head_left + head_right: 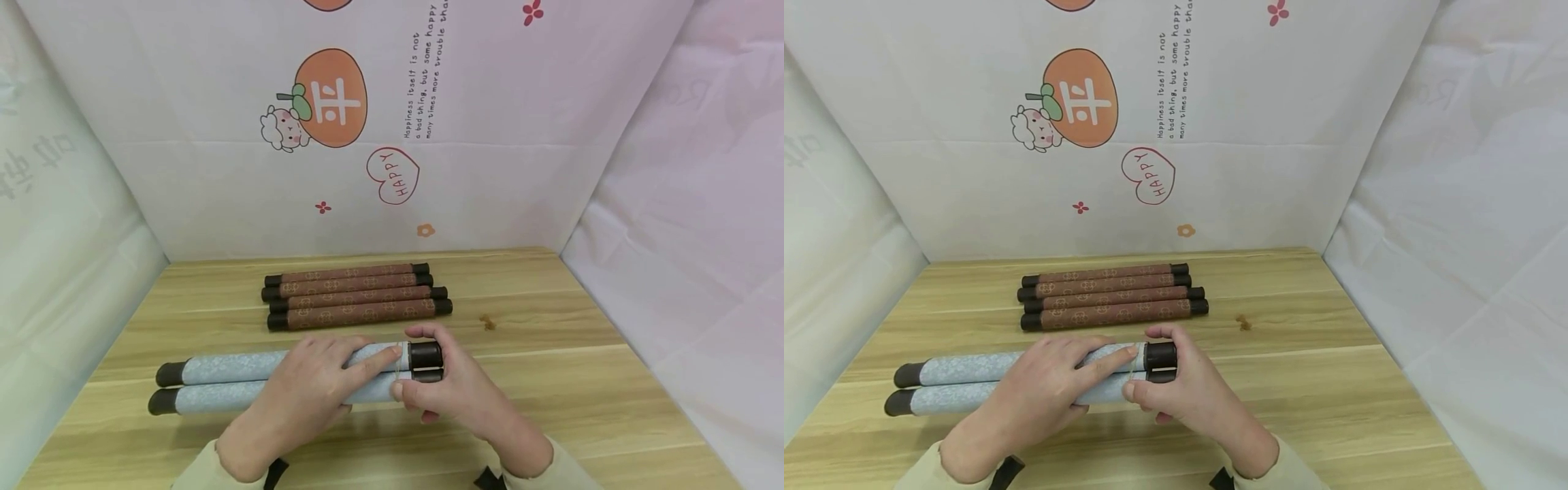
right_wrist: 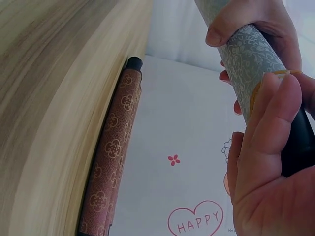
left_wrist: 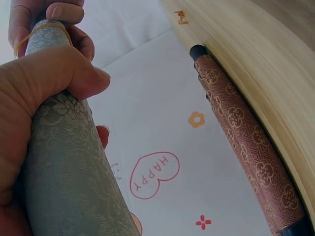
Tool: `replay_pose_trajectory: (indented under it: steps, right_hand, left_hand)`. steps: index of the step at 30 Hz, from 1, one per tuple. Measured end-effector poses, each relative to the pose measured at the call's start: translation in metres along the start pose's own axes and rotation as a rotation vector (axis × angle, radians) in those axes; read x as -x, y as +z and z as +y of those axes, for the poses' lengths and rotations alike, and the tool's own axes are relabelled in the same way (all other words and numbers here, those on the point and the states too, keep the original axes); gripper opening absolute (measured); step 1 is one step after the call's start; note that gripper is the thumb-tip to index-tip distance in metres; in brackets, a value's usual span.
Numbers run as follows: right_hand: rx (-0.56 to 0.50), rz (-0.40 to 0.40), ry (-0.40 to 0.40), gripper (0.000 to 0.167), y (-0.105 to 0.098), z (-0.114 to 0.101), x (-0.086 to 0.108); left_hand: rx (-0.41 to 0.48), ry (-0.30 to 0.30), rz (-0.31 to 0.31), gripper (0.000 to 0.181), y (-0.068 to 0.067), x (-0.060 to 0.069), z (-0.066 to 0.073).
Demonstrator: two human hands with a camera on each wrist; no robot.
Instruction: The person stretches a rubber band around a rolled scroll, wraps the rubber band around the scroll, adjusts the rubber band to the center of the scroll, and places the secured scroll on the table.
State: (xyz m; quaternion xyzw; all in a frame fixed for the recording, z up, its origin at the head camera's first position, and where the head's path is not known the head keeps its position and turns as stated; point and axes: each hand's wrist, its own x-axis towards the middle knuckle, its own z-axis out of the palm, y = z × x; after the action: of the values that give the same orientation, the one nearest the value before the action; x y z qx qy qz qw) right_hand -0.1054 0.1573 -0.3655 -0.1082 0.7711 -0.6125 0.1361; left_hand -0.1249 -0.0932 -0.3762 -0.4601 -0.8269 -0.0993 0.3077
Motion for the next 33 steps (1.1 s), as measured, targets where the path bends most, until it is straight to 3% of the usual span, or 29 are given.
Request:
replay_pose_trajectory:
  steps: [24,33]
  right_hand:
    - [-0.015,-0.011,0.006,0.067,0.0019,0.0026,0.0006]
    - [0.024,0.048,0.006,0.061,0.0045,0.0034,0.0007]
  left_hand:
    - [0.032,0.005,0.009,0.104,0.0021,0.0026,0.0011]
    - [0.02,-0.009,-0.017,0.107,0.0033,0.0047,0.0028]
